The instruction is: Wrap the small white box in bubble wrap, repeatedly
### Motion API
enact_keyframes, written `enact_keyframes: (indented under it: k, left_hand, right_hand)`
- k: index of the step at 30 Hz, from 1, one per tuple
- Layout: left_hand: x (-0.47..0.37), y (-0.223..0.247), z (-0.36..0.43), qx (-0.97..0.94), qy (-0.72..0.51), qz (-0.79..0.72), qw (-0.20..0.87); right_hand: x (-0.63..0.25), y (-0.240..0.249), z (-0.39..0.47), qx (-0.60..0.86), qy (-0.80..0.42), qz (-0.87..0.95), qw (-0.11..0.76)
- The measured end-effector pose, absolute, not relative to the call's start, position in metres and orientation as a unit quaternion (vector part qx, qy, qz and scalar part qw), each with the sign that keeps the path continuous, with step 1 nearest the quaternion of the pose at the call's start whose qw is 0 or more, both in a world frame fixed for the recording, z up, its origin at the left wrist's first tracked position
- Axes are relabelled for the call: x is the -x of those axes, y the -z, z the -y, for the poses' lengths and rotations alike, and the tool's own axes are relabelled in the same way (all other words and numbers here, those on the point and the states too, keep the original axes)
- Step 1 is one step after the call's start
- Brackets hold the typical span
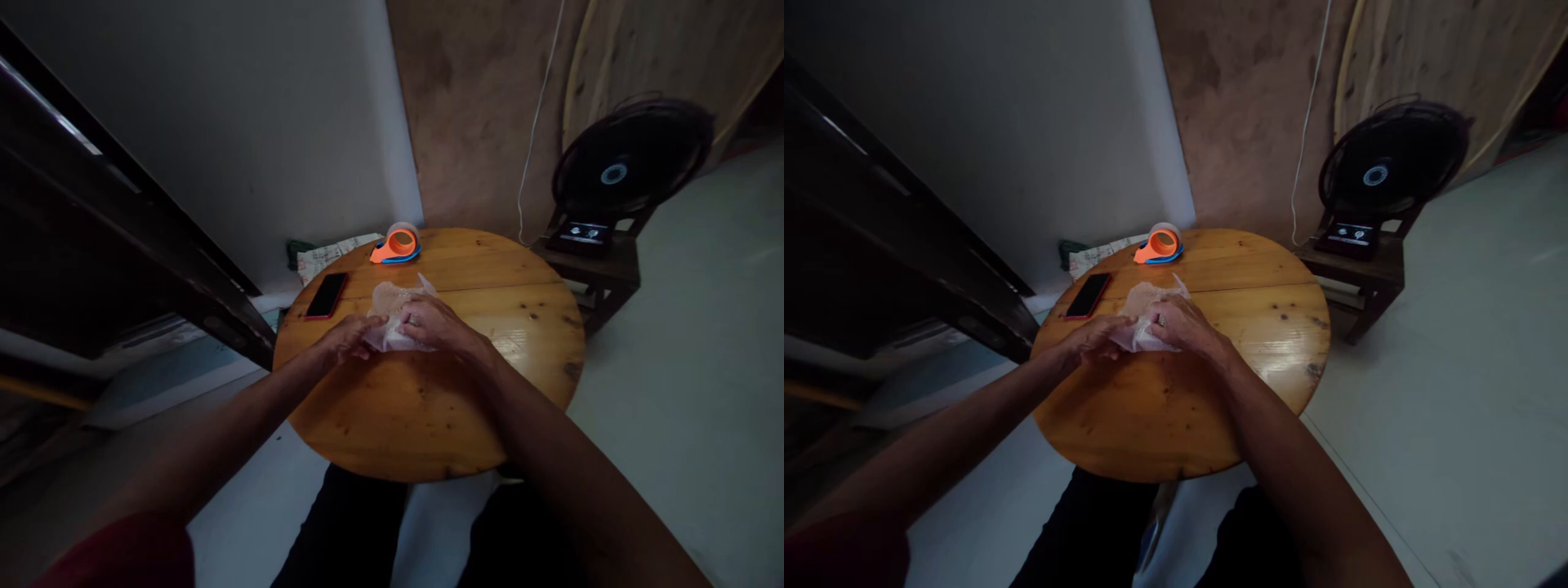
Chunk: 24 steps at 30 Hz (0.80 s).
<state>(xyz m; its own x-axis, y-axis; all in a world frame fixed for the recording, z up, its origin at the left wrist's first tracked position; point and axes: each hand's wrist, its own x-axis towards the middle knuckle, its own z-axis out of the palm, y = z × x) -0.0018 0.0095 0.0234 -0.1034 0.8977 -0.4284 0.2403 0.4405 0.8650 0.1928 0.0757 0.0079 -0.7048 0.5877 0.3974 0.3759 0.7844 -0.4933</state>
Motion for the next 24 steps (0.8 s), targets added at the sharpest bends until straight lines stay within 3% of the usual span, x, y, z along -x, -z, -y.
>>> enact_keyframes:
  k: [8,17,24]
  left_hand:
    - [0.003,-0.014,-0.012,-0.412,-0.322,-0.670,0.526]
    - [-0.008,-0.023,-0.021,-0.466,-0.258,-0.734,0.422]
    - [-0.013,-0.031,-0.019,-0.431,-0.307,-0.709,0.466]
  right_hand:
    - [-0.194,-0.012,-0.074,0.268,-0.181,0.912,0.254]
    - [-0.192,-0.007,-0.078,0.259,-0.174,0.916,0.251]
    - [-0.192,-0.009,-0.077,0.256,-0.160,0.921,0.248]
